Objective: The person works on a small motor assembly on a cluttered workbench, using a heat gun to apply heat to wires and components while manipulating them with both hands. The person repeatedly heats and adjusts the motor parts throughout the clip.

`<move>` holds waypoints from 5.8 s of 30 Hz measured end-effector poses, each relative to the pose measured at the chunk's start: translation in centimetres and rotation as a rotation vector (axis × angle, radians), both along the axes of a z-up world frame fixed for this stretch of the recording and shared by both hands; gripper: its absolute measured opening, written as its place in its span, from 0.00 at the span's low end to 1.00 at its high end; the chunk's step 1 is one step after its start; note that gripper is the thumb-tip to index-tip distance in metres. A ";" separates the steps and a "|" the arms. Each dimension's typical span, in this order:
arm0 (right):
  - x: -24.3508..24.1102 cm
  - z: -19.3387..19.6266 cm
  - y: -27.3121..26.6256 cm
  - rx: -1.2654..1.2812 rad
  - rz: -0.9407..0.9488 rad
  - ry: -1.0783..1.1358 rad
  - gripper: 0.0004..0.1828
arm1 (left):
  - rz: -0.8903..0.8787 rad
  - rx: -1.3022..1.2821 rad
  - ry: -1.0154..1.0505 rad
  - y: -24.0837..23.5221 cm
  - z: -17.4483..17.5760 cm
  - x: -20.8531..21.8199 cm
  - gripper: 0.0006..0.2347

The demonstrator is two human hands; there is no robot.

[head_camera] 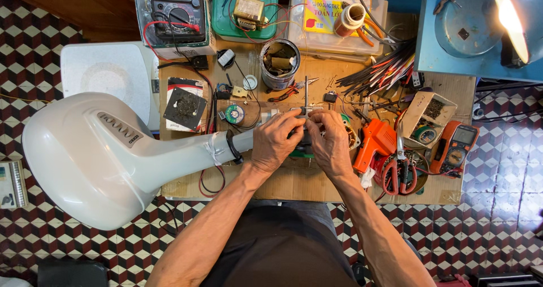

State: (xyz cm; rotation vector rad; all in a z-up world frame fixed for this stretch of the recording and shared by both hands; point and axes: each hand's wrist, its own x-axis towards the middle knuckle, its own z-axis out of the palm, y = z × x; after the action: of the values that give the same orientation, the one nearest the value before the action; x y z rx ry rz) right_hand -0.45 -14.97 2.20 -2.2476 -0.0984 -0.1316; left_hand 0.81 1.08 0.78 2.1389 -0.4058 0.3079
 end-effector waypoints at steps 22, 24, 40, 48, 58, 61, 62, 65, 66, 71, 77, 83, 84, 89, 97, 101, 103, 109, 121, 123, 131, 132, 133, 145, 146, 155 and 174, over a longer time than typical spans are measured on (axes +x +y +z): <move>1.9 -1.2 -2.7 0.178 0.068 0.357 0.11 | -0.172 -0.215 0.910 0.9 -2.0 3.7 0.12; 1.9 -1.4 -2.8 0.194 0.058 0.383 0.11 | -0.151 -0.211 0.898 0.8 -1.8 3.3 0.12; 0.9 -0.5 -2.9 0.169 -0.002 0.396 0.12 | -0.043 -0.374 0.756 0.5 -3.0 1.3 0.10; 0.6 -0.1 -3.1 0.227 0.050 0.326 0.08 | 0.044 -0.331 0.690 -0.6 -4.0 0.7 0.10; 0.0 -0.9 -2.6 0.259 -0.029 0.346 0.08 | -0.054 -0.101 0.463 0.1 0.0 1.3 0.12; 0.1 -1.0 -2.4 0.259 -0.015 0.325 0.09 | -0.158 0.022 0.134 0.8 0.8 1.7 0.12; 0.1 -0.9 -2.4 0.247 -0.017 0.322 0.09 | -0.171 0.064 0.081 0.8 0.9 2.0 0.11; 0.2 -0.6 -2.3 0.250 -0.003 0.270 0.09 | -0.245 0.156 0.021 0.8 1.1 2.9 0.10; 0.2 -0.4 -2.3 0.257 0.005 0.244 0.08 | -0.277 0.180 0.017 0.8 1.1 3.1 0.09; 0.1 0.8 -1.9 0.138 0.028 0.169 0.06 | -0.421 0.260 0.079 1.0 1.7 4.7 0.05; -0.1 0.6 -1.8 0.087 0.003 0.122 0.06 | -0.483 0.294 0.087 0.8 2.6 6.5 0.03; -0.8 -1.6 -2.1 0.372 -0.227 0.343 0.08 | -0.175 0.065 0.441 -0.9 2.2 5.2 0.06; -0.9 -1.9 -2.2 0.418 -0.253 0.364 0.09 | -0.160 0.065 0.475 -1.4 2.0 4.2 0.07; -1.5 -2.8 -2.5 0.464 -0.289 0.328 0.09 | -0.003 0.052 0.298 -3.5 0.5 0.4 0.11; -1.9 -2.6 -1.2 0.699 -0.426 0.225 0.08 | 0.092 -0.019 0.305 -4.2 0.1 -0.9 0.06; -1.8 -1.6 -1.3 0.693 -0.511 0.290 0.08 | 0.069 -0.058 0.331 -3.8 0.0 -0.9 0.05; -1.8 -0.4 -1.9 0.480 -0.446 0.238 0.09 | 0.042 -0.066 0.317 -3.8 0.0 -0.7 0.04; -0.3 3.4 -4.1 -0.261 0.148 -0.119 0.17 | -0.039 -0.047 0.285 -3.1 0.0 -0.2 0.06; 1.8 2.5 -5.7 -0.496 0.446 -0.160 0.07 | -0.121 0.012 0.249 -2.5 -0.4 0.5 0.05; 1.6 1.7 -5.9 -0.351 0.369 -0.069 0.06 | -0.122 0.009 0.231 -2.6 -0.4 0.5 0.04; 1.0 -0.1 -6.8 0.594 -0.450 0.757 0.06 | -0.119 -0.025 0.248 -2.6 -0.2 0.3 0.03; 0.6 0.1 -6.7 0.632 -0.492 0.691 0.06 | -0.111 -0.032 0.267 -2.4 -0.1 0.3 0.03; 0.3 0.3 -6.3 0.602 -0.452 0.657 0.06 | -0.103 -0.034 0.256 -2.2 0.0 0.3 0.03; -0.3 -1.0 -2.0 0.623 -0.109 0.477 0.16 | 0.060 -0.276 0.362 -2.1 0.4 -0.9 0.05; -0.4 -1.4 -2.2 0.592 -0.110 0.486 0.15 | 0.067 -0.298 0.377 -2.2 0.3 -1.0 0.05; -1.0 -3.6 -2.9 0.551 -0.066 0.392 0.10 | 0.182 -0.330 0.401 -3.0 -1.0 -1.3 0.07; -1.0 -5.4 -3.3 0.574 -0.056 0.348 0.11 | 0.466 -0.403 0.414 -3.3 -1.6 -3.7 0.10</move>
State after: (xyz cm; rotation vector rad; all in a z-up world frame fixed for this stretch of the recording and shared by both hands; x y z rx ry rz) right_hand -1.46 -18.26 -3.22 -1.6695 0.1713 0.1827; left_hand -2.88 -2.19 -0.87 1.8116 0.3718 0.1778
